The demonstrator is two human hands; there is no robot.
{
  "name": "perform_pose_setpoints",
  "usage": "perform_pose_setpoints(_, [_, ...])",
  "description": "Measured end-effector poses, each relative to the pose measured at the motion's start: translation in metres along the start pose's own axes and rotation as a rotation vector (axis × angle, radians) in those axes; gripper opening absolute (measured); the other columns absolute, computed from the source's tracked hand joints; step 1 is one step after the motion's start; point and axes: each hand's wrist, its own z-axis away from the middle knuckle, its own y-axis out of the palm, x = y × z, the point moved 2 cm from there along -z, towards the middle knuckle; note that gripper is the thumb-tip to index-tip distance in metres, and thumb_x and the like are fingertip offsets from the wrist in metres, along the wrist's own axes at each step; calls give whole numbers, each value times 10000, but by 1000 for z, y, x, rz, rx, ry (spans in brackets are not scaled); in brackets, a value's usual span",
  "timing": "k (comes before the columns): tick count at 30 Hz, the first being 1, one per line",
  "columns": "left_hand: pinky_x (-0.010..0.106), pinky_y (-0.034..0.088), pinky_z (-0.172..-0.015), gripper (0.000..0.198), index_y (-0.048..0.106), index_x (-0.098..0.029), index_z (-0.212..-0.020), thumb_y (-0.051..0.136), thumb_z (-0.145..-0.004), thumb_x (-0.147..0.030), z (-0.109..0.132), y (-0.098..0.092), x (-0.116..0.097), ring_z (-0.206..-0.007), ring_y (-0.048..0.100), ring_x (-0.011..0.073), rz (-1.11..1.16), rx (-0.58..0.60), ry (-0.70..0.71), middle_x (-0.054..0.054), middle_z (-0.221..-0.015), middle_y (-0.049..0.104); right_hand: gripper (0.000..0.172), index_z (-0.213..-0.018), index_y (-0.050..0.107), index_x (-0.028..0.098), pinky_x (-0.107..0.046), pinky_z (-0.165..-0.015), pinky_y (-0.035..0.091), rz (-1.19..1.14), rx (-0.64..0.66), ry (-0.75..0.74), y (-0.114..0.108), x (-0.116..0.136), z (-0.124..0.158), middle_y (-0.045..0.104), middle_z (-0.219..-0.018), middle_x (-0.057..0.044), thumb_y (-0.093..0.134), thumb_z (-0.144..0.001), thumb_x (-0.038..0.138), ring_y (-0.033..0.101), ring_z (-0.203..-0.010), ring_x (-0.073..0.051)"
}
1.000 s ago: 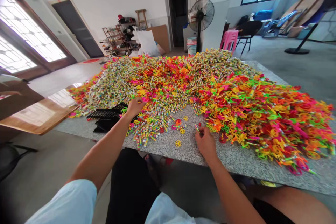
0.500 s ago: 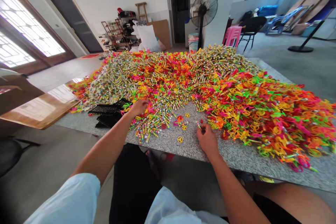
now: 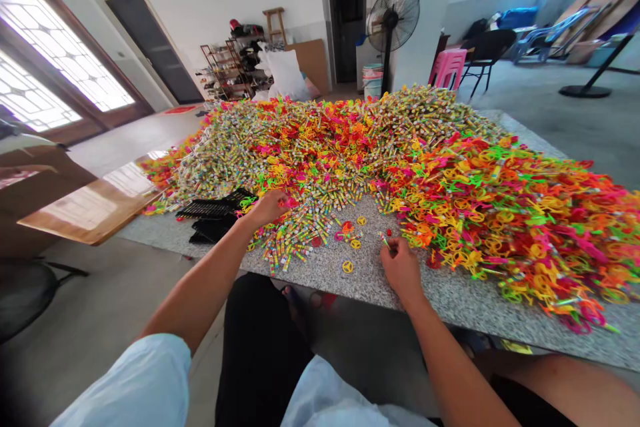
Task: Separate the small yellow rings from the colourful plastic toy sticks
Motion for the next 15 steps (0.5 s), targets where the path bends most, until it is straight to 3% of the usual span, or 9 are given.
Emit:
perform_pose_setpoints(4, [256, 492, -700, 308, 678, -173, -932, 685, -853, -470, 1, -5, -35, -776, 640, 162, 509, -178, -243, 27, -814, 679, 335, -1002, 605, 201, -355, -664, 501, -177, 12, 75, -3, 16, -1, 732, -878, -102, 624, -816, 478, 674, -755, -258])
perform_pose_setpoints(9, [228, 516, -624, 465, 679, -173, -1003, 769, -764, -561, 3, 35, -106, -702, 649, 114, 1320, -131, -236, 42, -898, 692, 449, -1121, 586, 213, -271, -456, 440, -657, 208, 127, -14, 93, 6, 710, -814, -31, 675, -825, 538, 558, -536, -153])
perform_pose_setpoints(12, [216, 513, -608, 456, 697, -180, -971, 826, -708, -529, 7, 64, -145, -723, 663, 117, 1498, -78, -254, 46, -919, 707, 373, -1096, 606, 227, -241, -449, 439, -776, 302, 63, -19, 139, 6, 704, -821, -13, 682, -852, 499, 560, -548, -129])
perform_pose_setpoints(15, [230, 519, -630, 391, 708, -182, -917, 820, -722, -502, 16, 85, -170, -733, 667, 125, 1540, 9, -246, 53, -908, 713, 294, -1047, 620, 221, -228, -440, 433, -782, 278, 68, -19, 151, 0, 680, -765, 8, 679, -857, 438, 543, -531, -115])
